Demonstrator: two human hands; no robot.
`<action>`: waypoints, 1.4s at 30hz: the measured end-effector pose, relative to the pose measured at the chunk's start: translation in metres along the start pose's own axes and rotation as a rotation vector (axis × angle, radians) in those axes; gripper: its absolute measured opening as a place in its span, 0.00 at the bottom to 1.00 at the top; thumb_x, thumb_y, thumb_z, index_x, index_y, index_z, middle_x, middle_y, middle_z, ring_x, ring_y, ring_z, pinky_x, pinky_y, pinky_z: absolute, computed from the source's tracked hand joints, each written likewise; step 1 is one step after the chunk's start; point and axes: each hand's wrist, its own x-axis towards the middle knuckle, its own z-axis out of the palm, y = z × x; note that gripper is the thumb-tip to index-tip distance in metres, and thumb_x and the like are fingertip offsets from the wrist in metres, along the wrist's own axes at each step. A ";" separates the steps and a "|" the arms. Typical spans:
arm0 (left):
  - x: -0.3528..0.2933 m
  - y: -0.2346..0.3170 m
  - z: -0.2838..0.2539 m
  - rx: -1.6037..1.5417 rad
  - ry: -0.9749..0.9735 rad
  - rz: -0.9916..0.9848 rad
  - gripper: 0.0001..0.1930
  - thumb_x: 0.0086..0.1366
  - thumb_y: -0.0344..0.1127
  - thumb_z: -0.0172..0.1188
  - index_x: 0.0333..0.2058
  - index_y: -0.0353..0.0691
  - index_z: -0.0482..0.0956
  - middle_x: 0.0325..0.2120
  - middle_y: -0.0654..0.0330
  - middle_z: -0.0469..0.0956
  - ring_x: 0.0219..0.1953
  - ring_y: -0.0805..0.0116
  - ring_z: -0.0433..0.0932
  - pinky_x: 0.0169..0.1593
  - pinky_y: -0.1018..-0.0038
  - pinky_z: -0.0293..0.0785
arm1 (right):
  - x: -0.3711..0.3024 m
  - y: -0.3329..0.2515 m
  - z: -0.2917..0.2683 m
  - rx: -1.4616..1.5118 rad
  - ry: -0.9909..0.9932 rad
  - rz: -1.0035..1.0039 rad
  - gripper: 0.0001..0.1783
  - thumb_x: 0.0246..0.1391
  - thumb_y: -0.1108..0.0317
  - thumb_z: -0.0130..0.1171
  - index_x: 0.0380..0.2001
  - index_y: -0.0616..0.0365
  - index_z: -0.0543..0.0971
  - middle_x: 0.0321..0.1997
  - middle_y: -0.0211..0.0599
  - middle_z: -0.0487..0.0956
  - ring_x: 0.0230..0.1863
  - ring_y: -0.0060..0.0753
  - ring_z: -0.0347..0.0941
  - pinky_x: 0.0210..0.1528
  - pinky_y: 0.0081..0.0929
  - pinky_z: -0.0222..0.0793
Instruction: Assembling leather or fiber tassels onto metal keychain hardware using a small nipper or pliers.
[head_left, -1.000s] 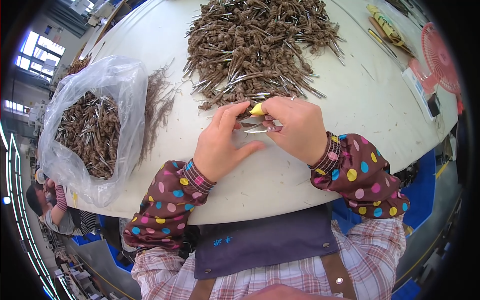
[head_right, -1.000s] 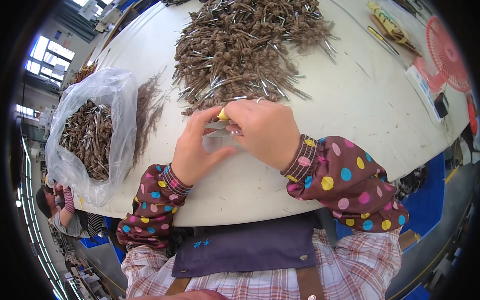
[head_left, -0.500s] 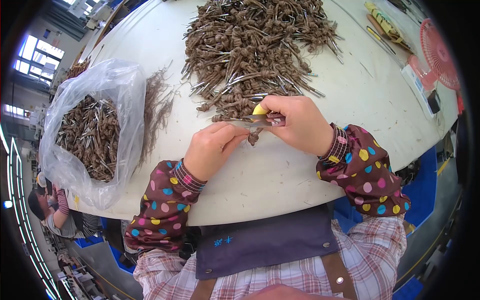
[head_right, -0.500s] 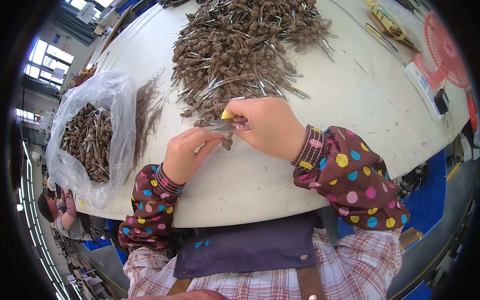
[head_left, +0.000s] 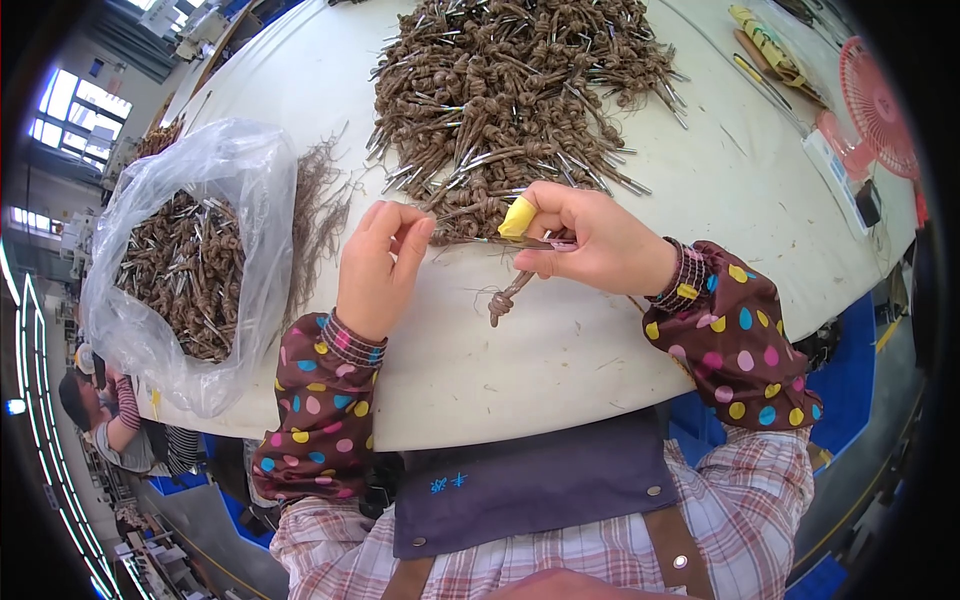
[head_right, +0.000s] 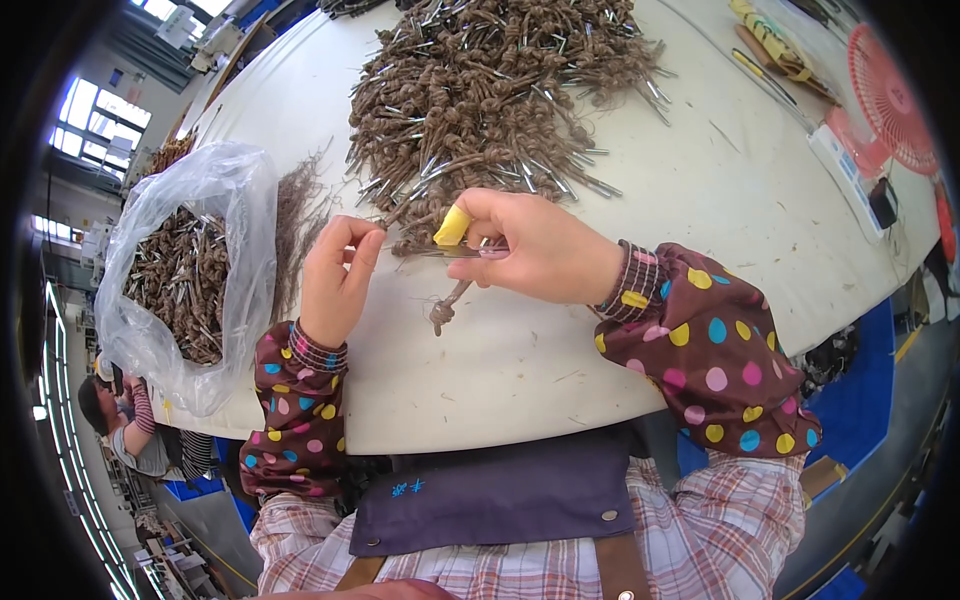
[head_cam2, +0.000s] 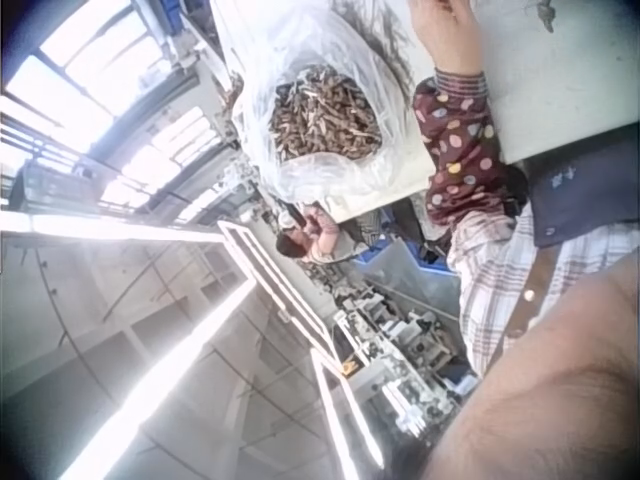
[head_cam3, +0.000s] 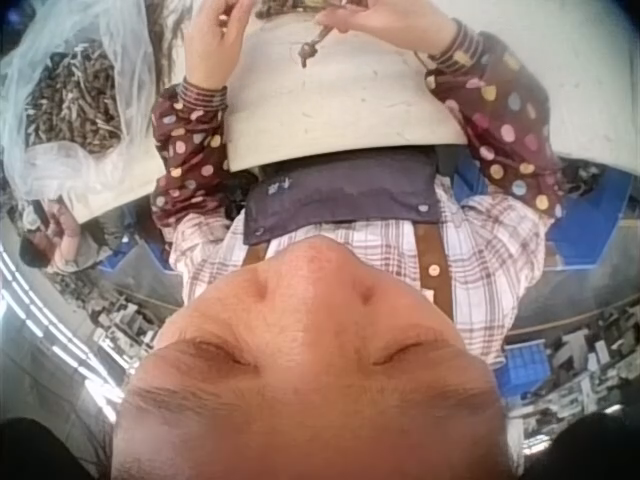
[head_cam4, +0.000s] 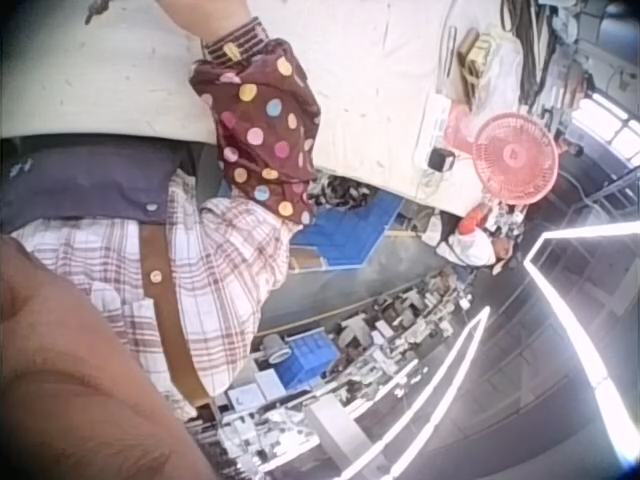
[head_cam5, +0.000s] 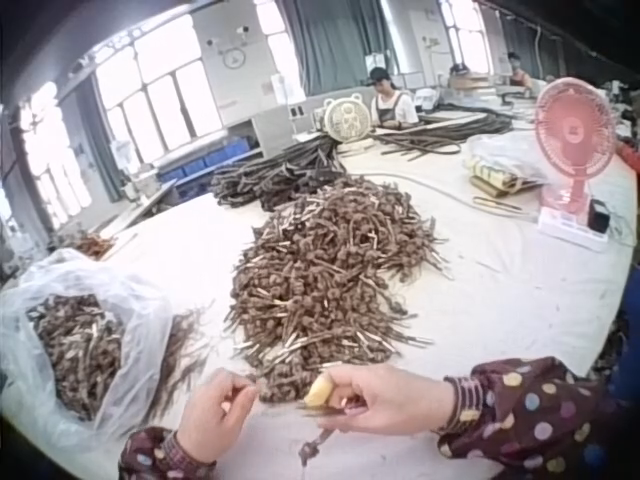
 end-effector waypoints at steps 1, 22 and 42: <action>0.001 -0.002 -0.006 0.151 -0.068 0.056 0.08 0.65 0.34 0.54 0.31 0.35 0.76 0.27 0.56 0.76 0.30 0.64 0.76 0.35 0.74 0.71 | 0.002 0.004 0.001 0.002 -0.001 -0.001 0.14 0.50 0.67 0.63 0.37 0.61 0.72 0.27 0.33 0.78 0.28 0.22 0.71 0.33 0.20 0.66; -0.013 0.002 0.017 -0.471 -0.320 -0.152 0.10 0.62 0.33 0.59 0.39 0.32 0.81 0.27 0.62 0.81 0.30 0.81 0.74 0.36 0.82 0.71 | 0.000 -0.005 0.020 -0.296 0.267 -0.119 0.18 0.44 0.68 0.66 0.39 0.58 0.72 0.31 0.40 0.77 0.31 0.39 0.76 0.32 0.27 0.71; -0.018 0.008 0.023 -0.630 -0.119 0.101 0.04 0.66 0.27 0.51 0.36 0.33 0.73 0.27 0.59 0.77 0.30 0.75 0.76 0.36 0.79 0.72 | -0.005 -0.019 0.022 -0.278 0.481 -0.284 0.23 0.52 0.62 0.63 0.47 0.60 0.68 0.31 0.30 0.73 0.25 0.17 0.67 0.25 0.15 0.63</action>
